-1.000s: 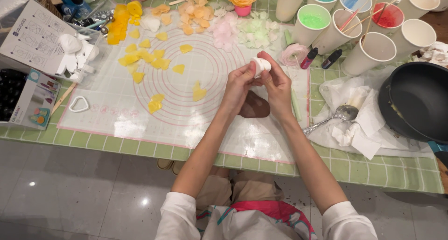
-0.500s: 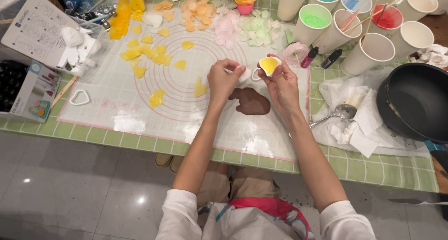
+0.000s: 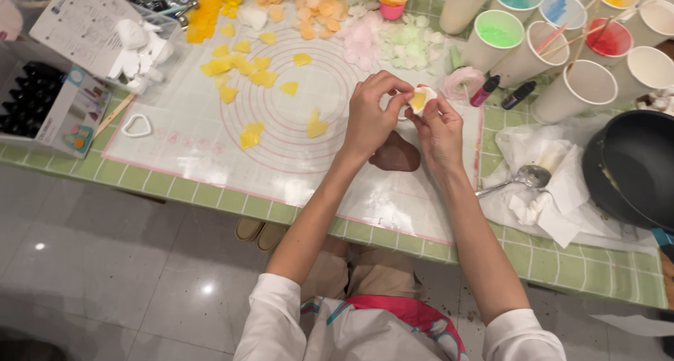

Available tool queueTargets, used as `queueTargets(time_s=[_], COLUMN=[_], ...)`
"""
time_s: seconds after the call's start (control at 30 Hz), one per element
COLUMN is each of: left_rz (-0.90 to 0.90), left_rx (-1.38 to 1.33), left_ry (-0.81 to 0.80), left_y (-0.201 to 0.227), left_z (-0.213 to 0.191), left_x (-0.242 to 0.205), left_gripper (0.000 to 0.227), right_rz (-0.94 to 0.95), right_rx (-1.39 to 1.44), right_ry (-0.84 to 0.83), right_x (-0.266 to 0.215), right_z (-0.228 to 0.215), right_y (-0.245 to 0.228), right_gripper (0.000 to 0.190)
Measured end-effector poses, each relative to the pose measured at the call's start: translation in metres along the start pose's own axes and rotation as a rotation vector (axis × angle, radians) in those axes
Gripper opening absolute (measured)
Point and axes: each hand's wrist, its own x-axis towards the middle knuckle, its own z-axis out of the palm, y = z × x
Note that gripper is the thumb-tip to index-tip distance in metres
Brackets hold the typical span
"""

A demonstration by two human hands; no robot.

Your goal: Shaping and cutting wax components for candle flower decorations.

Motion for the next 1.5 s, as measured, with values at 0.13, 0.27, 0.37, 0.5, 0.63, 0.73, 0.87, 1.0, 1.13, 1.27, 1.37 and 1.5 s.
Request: queueTargets(time_s=[0.13,0.27,0.37,0.5,0.63,0.73,0.87,1.0,1.13,1.27,1.37,1.5], left_rz=[-0.202,-0.192,-0.213,-0.548,-0.433,-0.219,-0.451,-0.499,-0.478,-0.508,-0.526,-0.529], left_rx=[-0.333,0.131,0.631,0.797,0.803,0.786,0.533,0.083,-0.128,-0.080,-0.129,-0.504], left_ry=[0.074,0.273,0.227,-0.038,-0.054,0.007,-0.018,0.023,-0.021,-0.108,-0.127,-0.138], left_y=[-0.062,-0.112,-0.135,-0.101,-0.074,-0.075,-0.073,-0.090,-0.097,-0.088,-0.090,-0.069], left_z=[-0.021,-0.107,-0.173,-0.216,-0.216,-0.218,-0.216,-0.189,-0.152,-0.122,-0.102,-0.069], left_x=[0.008,0.020,-0.004,-0.043,-0.068,-0.070,-0.059,-0.045,-0.031,-0.021,-0.020,-0.014], left_gripper=[0.007,0.019,0.021,0.011,0.021,0.026,0.019,0.017,0.017,0.012,0.010,0.010], right_rz=[0.043,0.113,0.131,0.159,0.178,0.185,0.190,0.237,0.288,0.331,0.349,0.340], right_rx=[0.039,0.040,0.021,0.008,-0.027,0.022,0.100,0.054,0.053,0.082,0.059,0.050], right_ry=[-0.056,-0.051,-0.055,-0.052,-0.070,-0.098,-0.151,-0.180,-0.178,-0.213,-0.226,-0.214], right_x=[-0.001,-0.001,-0.002,-0.003,-0.006,-0.003,0.000,-0.004,-0.010,-0.009,-0.010,-0.011], right_z=[0.006,0.010,0.008,0.012,0.021,0.018,0.002,0.015,0.032,0.026,0.029,0.037], right_y=[-0.004,-0.008,-0.009,-0.009,-0.010,-0.004,0.012,0.007,-0.002,0.002,-0.001,-0.003], right_gripper=[0.052,0.054,0.053,0.052,0.052,0.050,0.045,0.049,0.049,0.047,0.048,0.049])
